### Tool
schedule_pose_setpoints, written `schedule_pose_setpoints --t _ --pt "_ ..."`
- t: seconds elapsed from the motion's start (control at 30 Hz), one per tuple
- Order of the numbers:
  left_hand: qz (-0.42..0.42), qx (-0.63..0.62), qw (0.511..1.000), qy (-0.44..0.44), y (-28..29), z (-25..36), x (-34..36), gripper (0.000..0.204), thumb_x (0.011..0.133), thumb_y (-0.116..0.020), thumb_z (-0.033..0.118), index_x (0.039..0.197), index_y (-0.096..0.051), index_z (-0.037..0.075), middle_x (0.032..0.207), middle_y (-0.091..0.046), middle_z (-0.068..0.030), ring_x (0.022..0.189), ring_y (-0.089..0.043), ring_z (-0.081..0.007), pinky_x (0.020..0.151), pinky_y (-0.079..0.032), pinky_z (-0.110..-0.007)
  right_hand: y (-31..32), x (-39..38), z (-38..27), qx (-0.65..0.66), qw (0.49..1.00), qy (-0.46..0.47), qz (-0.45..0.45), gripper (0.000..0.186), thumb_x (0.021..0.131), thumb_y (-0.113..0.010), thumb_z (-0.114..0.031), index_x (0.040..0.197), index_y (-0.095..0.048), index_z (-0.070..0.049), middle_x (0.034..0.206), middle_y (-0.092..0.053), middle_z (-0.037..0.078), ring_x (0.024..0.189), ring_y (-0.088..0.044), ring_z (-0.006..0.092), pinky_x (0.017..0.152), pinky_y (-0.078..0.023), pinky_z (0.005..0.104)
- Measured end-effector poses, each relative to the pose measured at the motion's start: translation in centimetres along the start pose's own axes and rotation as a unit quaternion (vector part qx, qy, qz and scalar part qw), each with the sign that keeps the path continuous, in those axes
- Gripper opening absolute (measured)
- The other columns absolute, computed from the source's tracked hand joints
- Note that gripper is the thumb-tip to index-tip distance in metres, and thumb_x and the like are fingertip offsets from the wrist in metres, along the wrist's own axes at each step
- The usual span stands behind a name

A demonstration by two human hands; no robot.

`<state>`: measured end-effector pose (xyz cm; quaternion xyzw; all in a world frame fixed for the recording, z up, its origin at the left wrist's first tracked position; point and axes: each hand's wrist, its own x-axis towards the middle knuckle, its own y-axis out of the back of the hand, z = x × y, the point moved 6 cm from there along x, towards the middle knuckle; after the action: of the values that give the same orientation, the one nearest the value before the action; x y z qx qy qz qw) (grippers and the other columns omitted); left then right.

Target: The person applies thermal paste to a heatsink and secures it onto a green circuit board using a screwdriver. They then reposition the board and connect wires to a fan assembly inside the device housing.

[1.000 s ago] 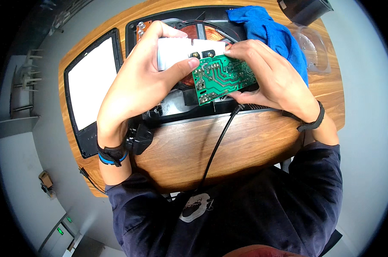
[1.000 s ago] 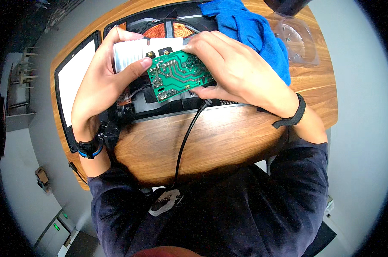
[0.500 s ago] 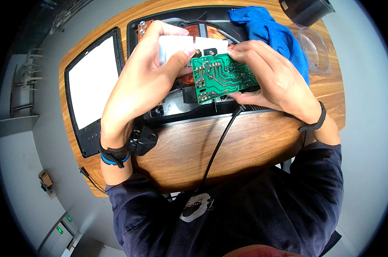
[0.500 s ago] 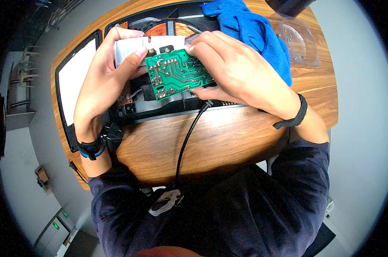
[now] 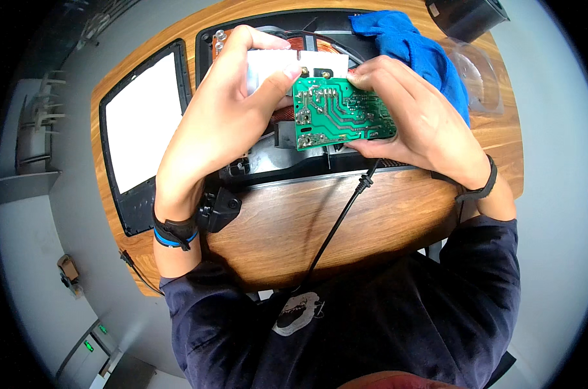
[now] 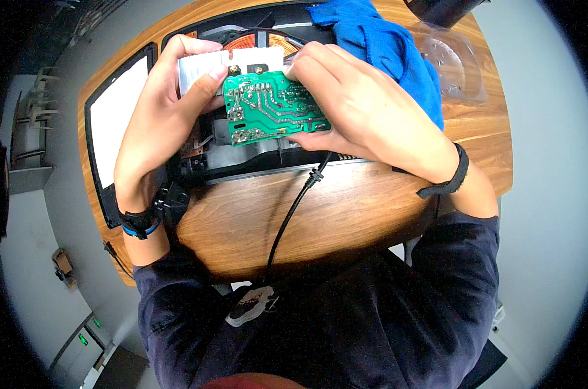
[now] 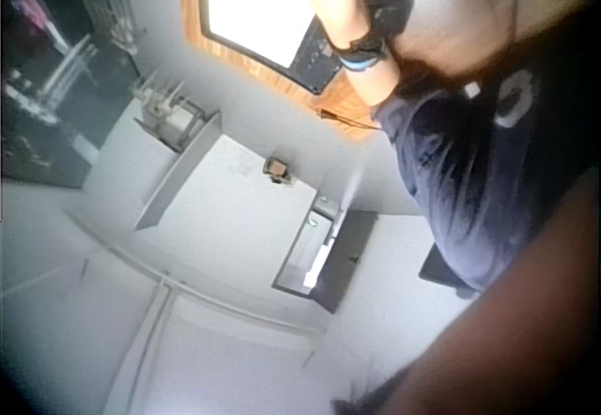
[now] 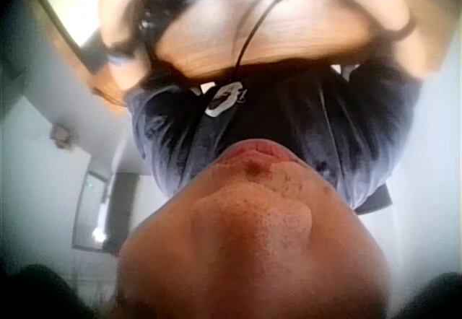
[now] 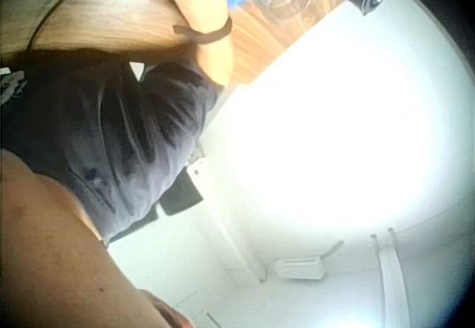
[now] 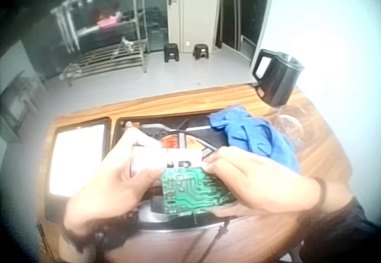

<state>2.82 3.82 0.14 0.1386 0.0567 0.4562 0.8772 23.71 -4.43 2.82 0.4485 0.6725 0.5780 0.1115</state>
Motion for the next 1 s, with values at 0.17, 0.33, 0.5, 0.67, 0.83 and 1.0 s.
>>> schedule_pose_setpoints --t 0.17,0.33,0.5,0.67,0.83,1.0 --pt "0.014 0.082 0.994 -0.071 0.1 0.8 0.2 0.034 0.108 -0.079 0.021 0.132 -0.063 0.004 0.115 -0.068 -0.0029 0.106 -0.066 -0.0083 0.090 -0.059 -0.027 -0.1 0.0 0.0 -0.013 1.000 -0.010 -0.009 0.068 0.078 -0.095 -0.020 0.129 -0.056 0.001 0.122 -0.059 0.020 0.116 -0.062 0.0434 0.101 -0.053 0.0488" --pt "0.028 0.096 0.992 -0.078 0.5 0.3 0.6 0.034 0.105 -0.082 0.021 0.128 -0.064 0.004 0.114 -0.069 -0.0031 0.106 -0.066 -0.0084 0.089 -0.057 -0.026 -0.1 0.1 0.1 -0.008 1.000 -0.015 -0.008 0.072 0.078 -0.094 -0.020 0.136 -0.057 0.001 0.126 -0.060 0.019 0.121 -0.062 0.0431 0.103 -0.053 0.0490" --pt "0.022 0.086 0.995 -0.038 0.4 -0.3 0.5 0.033 0.105 -0.082 0.020 0.129 -0.064 0.005 0.113 -0.069 -0.0025 0.106 -0.066 -0.0088 0.090 -0.056 -0.027 1.1 -0.6 1.7 -0.016 0.996 -0.066 -0.055 0.081 0.073 -0.096 -0.014 0.145 -0.059 -0.004 0.132 -0.063 0.016 0.130 -0.062 0.0390 0.108 -0.053 0.0479" --pt "0.020 0.138 0.990 -0.026 0.6 0.0 0.5 0.033 0.105 -0.081 0.020 0.129 -0.064 0.005 0.111 -0.069 -0.0026 0.106 -0.065 -0.0089 0.092 -0.055 -0.027 1.3 -2.4 3.0 -0.079 0.986 -0.085 -0.116 0.076 0.073 -0.095 -0.011 0.141 -0.061 -0.006 0.130 -0.063 0.012 0.127 -0.063 0.0368 0.104 -0.053 0.0491" --pt "-0.005 0.100 0.994 -0.033 0.3 0.3 0.4 0.031 0.106 -0.080 0.019 0.130 -0.064 0.006 0.113 -0.067 -0.0019 0.105 -0.064 -0.0083 0.093 -0.053 -0.026 1.2 -2.6 3.8 -0.071 0.986 -0.099 -0.116 0.060 0.078 -0.091 -0.006 0.132 -0.066 -0.005 0.126 -0.063 0.010 0.125 -0.064 0.0351 0.102 -0.055 0.0489" --pt "-0.045 0.047 0.996 -0.054 0.1 0.6 0.2 0.030 0.106 -0.080 0.017 0.130 -0.064 0.006 0.117 -0.065 -0.0017 0.106 -0.062 -0.0086 0.093 -0.052 -0.026 1.0 -2.5 4.0 -0.066 0.985 -0.099 -0.127 0.049 0.082 -0.087 -0.001 0.127 -0.067 -0.005 0.124 -0.063 0.011 0.123 -0.065 0.0345 0.101 -0.056 0.0479"
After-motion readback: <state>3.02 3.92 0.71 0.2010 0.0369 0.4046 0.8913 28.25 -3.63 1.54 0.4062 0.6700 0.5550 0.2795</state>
